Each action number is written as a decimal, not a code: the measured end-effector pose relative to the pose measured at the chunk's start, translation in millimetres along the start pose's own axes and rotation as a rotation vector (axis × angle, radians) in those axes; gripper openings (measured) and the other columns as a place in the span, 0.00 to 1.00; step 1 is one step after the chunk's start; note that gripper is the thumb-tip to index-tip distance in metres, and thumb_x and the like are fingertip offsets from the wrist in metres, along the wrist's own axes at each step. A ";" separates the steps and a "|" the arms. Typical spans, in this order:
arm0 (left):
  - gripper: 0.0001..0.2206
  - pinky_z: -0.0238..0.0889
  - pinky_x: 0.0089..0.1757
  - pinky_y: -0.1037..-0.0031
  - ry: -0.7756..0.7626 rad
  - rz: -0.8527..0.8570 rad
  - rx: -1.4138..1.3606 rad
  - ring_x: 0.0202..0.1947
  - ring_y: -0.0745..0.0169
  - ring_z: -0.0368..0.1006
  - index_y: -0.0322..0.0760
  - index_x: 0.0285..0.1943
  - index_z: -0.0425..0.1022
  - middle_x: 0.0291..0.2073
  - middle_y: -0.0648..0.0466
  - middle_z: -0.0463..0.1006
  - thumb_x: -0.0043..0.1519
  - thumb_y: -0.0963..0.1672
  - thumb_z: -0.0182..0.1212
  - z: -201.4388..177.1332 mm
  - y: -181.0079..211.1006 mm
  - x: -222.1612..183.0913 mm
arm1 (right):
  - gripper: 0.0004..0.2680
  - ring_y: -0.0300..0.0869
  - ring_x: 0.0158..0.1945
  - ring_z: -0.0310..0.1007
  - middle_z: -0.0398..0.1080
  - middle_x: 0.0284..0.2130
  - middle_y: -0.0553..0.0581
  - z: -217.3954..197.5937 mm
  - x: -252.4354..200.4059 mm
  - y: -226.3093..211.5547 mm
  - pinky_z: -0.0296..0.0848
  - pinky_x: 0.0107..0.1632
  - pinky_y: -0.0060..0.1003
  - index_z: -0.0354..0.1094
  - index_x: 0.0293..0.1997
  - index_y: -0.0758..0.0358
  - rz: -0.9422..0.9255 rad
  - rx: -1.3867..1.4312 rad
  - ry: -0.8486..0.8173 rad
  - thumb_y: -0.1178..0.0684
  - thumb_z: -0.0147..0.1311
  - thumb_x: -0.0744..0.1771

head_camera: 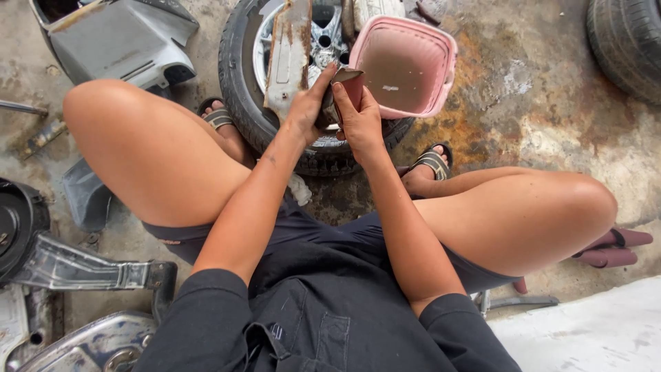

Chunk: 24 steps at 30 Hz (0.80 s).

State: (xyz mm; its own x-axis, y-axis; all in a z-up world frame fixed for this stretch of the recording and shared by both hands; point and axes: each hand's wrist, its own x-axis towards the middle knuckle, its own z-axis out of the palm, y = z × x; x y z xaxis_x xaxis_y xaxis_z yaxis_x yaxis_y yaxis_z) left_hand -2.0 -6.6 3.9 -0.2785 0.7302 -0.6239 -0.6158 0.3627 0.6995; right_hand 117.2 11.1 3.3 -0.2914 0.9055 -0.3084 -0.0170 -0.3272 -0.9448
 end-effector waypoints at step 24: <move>0.25 0.66 0.29 0.76 0.064 0.067 -0.053 0.27 0.67 0.71 0.27 0.42 0.82 0.31 0.52 0.77 0.47 0.53 0.70 -2.8 4.9 8.1 | 0.13 0.31 0.21 0.58 0.67 0.24 0.48 3.9 -8.1 2.5 0.55 0.18 0.27 0.72 0.44 0.63 -0.047 -0.060 0.017 0.43 0.60 0.65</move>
State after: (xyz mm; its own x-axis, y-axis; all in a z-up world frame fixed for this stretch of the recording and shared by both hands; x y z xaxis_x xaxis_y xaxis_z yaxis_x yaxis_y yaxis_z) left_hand -9.3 -0.5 1.3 -0.3661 0.7129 -0.5981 -0.6317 0.2815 0.7222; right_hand 115.7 1.9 3.8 -0.2752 0.9242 -0.2648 0.0272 -0.2679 -0.9631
